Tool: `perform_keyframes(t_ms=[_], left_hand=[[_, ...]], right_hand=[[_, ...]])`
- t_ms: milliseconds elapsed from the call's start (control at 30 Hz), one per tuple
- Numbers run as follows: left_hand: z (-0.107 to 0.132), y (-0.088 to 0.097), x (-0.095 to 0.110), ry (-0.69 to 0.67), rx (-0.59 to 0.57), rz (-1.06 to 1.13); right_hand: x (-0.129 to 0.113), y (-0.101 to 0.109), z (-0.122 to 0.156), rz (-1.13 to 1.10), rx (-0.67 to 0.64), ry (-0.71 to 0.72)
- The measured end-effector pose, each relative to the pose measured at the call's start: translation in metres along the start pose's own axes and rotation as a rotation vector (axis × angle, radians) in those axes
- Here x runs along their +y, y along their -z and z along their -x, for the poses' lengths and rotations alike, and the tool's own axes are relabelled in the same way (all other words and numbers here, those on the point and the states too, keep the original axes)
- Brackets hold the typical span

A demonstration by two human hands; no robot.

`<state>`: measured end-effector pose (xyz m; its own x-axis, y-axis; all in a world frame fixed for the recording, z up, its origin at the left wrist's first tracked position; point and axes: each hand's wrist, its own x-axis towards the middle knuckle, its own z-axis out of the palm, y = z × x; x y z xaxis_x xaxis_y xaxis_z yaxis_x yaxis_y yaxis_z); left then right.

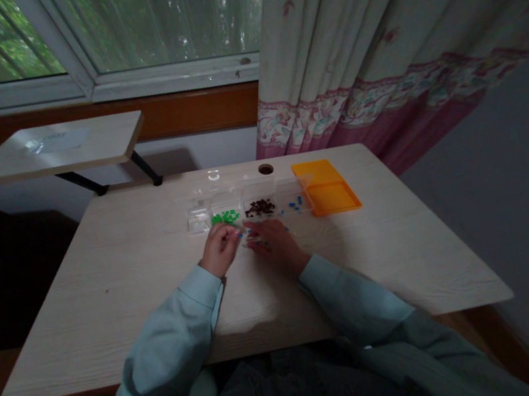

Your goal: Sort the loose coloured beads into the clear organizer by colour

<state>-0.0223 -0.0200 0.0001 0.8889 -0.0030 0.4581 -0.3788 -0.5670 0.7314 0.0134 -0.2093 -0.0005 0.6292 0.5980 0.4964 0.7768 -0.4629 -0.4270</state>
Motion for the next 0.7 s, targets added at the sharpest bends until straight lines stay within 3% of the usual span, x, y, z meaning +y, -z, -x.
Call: perform_keyframes(t_ms=[200, 367, 567, 700], left_hand=[[0.005, -0.011, 0.008, -0.007, -0.026, 0.041], [0.002, -0.003, 0.002, -0.001, 0.018, -0.016], [-0.004, 0.021, -0.015, 0.045, 0.171, -0.131], [-0.004, 0.029, -0.02, 0.06, 0.215, -0.159]], right_hand=[[-0.005, -0.008, 0.004, -0.031, 0.05, -0.018], [0.002, -0.002, 0.005, -0.072, 0.067, 0.007], [0.003, 0.003, 0.007, -0.021, -0.182, 0.199], [-0.007, 0.001, 0.01, -0.008, -0.257, 0.267]])
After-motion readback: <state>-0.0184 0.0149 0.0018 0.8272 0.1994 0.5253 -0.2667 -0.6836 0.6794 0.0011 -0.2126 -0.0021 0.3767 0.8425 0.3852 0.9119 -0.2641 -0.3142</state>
